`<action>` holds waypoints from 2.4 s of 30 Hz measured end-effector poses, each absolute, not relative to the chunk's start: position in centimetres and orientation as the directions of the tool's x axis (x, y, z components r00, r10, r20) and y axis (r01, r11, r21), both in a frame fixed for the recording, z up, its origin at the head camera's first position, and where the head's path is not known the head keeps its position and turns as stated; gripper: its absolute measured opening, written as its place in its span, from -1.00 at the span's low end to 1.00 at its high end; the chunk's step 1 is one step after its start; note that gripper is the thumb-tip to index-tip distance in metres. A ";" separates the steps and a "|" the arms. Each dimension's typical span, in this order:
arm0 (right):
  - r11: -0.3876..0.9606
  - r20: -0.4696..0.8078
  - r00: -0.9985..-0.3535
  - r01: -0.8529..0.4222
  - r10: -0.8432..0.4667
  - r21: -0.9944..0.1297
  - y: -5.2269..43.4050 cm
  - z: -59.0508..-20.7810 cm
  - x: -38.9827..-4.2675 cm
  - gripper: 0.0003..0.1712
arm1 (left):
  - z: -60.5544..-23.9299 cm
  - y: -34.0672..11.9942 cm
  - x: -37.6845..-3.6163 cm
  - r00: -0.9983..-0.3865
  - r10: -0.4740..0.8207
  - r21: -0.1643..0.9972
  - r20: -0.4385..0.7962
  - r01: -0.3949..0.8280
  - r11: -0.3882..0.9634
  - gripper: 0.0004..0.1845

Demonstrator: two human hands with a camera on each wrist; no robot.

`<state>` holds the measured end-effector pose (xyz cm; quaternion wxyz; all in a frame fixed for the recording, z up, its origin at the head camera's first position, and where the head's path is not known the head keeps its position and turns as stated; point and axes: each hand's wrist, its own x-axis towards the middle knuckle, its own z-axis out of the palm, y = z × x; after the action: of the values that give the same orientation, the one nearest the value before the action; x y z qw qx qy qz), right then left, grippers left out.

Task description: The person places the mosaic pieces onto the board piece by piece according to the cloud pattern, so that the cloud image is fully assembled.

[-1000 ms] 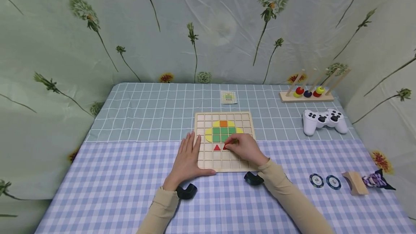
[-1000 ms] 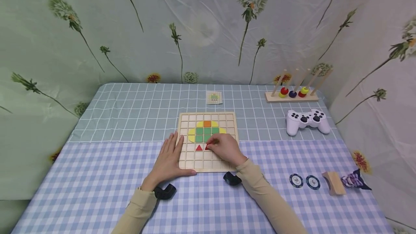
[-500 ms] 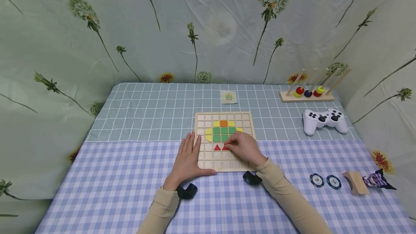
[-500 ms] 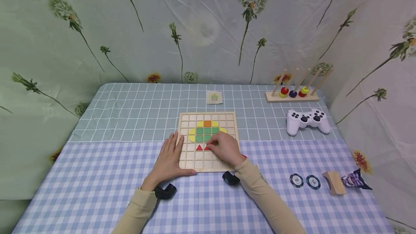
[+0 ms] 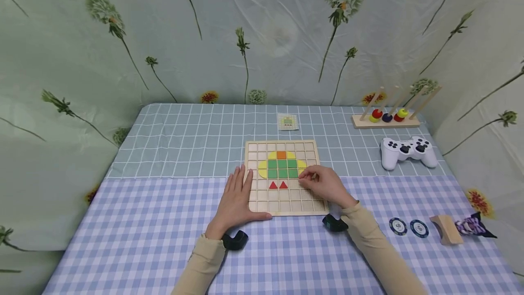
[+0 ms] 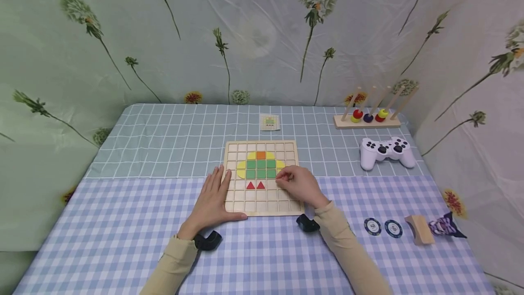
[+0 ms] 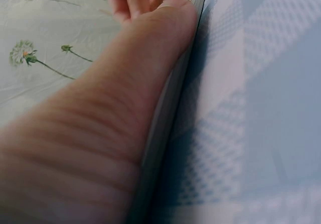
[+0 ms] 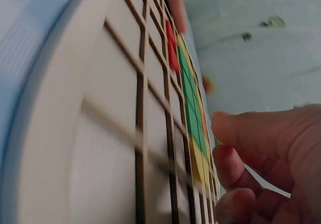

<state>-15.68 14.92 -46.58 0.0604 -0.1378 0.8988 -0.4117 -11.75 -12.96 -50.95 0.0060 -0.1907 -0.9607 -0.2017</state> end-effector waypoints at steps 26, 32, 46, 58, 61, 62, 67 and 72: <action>0.676 -0.177 -0.949 -0.049 -0.261 -0.735 21.9 -47.1 -13.7 -0.79 | -50.8 -12.9 -11.9 -0.923 0.368 0.385 0.115 0.383 0.840 0.40; 0.697 -0.179 -0.941 -0.076 -0.286 -0.713 21.9 -47.0 -13.7 -0.77 | -50.9 -12.8 -11.9 -0.927 0.363 0.389 0.097 0.371 0.843 0.40; 0.727 -0.171 -0.947 -0.084 -0.270 -0.681 21.8 -46.9 -13.6 -0.72 | -51.0 -12.8 -11.9 -0.928 0.363 0.379 0.091 0.369 0.849 0.41; 0.716 -0.188 -0.936 -0.089 -0.298 -0.692 21.6 -46.9 -13.7 -0.76 | -51.0 -12.8 -11.9 -0.929 0.360 0.379 0.082 0.363 0.851 0.41; 0.718 -0.199 -0.936 -0.075 -0.289 -0.692 21.6 -46.8 -13.7 -0.79 | -51.0 -12.8 -11.8 -0.929 0.360 0.381 0.079 0.362 0.851 0.41; 0.717 -0.201 -0.936 -0.072 -0.288 -0.693 21.6 -46.8 -13.7 -0.79 | -51.0 -12.8 -11.8 -0.930 0.360 0.380 0.078 0.362 0.851 0.41; 0.721 -0.207 -0.932 -0.079 -0.299 -0.688 21.6 -46.8 -13.7 -0.82 | -51.0 -12.9 -11.8 -0.929 0.360 0.381 0.081 0.363 0.851 0.40; 0.737 -0.203 -0.930 -0.097 -0.307 -0.669 21.8 -46.8 -13.5 -0.81 | -51.0 -12.8 -11.9 -0.926 0.365 0.385 0.096 0.372 0.844 0.40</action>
<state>-13.46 21.78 -46.81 0.1515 -0.1098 0.9195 -0.3456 -11.88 -12.80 -51.01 0.0093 -0.1919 -0.9603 -0.2024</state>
